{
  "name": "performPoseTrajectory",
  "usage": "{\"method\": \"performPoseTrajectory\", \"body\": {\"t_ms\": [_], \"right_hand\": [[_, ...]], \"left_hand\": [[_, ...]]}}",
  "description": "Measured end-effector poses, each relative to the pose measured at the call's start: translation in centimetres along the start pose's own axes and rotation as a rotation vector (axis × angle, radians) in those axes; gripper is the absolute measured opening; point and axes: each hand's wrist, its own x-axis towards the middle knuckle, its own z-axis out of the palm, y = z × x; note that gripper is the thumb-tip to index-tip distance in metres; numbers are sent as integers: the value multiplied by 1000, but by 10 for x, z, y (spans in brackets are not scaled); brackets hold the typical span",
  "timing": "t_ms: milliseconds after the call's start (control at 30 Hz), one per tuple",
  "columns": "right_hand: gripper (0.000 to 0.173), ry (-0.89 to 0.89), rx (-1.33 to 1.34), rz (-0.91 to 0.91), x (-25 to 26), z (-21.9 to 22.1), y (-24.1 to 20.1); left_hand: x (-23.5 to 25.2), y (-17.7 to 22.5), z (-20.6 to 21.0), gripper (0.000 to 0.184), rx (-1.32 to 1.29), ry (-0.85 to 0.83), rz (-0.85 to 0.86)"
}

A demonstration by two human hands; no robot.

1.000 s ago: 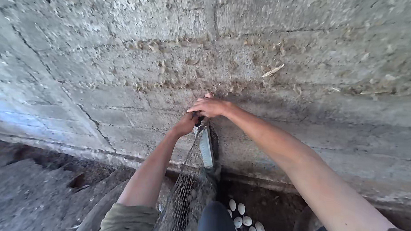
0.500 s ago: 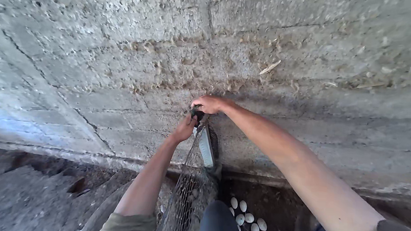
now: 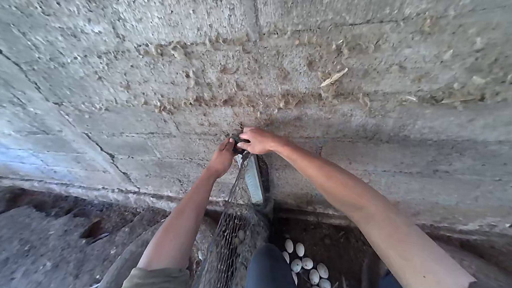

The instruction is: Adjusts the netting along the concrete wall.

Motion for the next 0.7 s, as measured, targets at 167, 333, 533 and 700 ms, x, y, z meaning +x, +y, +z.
{"method": "performPoseTrajectory", "body": {"t_ms": [167,333,533,700], "right_hand": [[49,-29,205,71,-5,-4,11],[34,-74,71,52,0,-7,4],[36,161,307,261,3,12,1],[20,146,-133,47,3,13,2]], "left_hand": [[1,-2,0,41,151,8,14],[-3,7,2,44,304,22,5],[-4,12,3,43,432,24,54],[-5,13,1,40,476,6,68]]}}
